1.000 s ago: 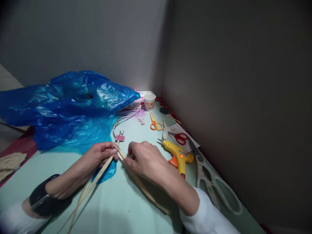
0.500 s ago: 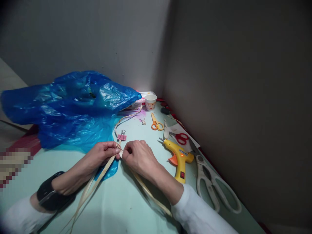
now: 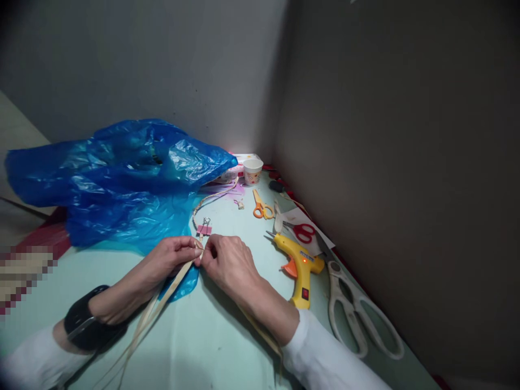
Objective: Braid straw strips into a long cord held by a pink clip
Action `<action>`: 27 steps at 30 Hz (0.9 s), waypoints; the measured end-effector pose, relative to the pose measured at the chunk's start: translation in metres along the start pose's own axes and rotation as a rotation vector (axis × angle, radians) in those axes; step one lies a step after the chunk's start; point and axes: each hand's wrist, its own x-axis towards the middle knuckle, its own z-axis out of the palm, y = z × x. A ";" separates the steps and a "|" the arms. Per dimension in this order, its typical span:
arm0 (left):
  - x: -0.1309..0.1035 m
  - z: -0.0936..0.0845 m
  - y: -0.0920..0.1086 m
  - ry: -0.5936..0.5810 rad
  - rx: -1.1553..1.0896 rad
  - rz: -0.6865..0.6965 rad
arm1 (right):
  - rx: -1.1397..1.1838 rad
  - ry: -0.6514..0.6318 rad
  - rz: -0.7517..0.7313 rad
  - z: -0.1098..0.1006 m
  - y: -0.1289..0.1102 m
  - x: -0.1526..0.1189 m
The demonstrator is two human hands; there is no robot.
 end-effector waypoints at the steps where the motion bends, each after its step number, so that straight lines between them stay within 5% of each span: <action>1: 0.000 0.000 -0.001 -0.001 0.005 0.007 | -0.002 -0.004 -0.002 0.000 0.000 0.000; 13: 0.000 0.000 0.000 -0.001 0.021 0.013 | 0.053 0.058 -0.018 -0.001 -0.003 -0.003; 20: -0.003 0.000 0.002 -0.014 0.037 -0.001 | 0.313 -0.068 0.000 -0.004 0.015 0.006; 27: 0.000 0.000 0.000 -0.019 0.061 0.014 | 0.175 0.018 -0.014 0.000 0.007 0.002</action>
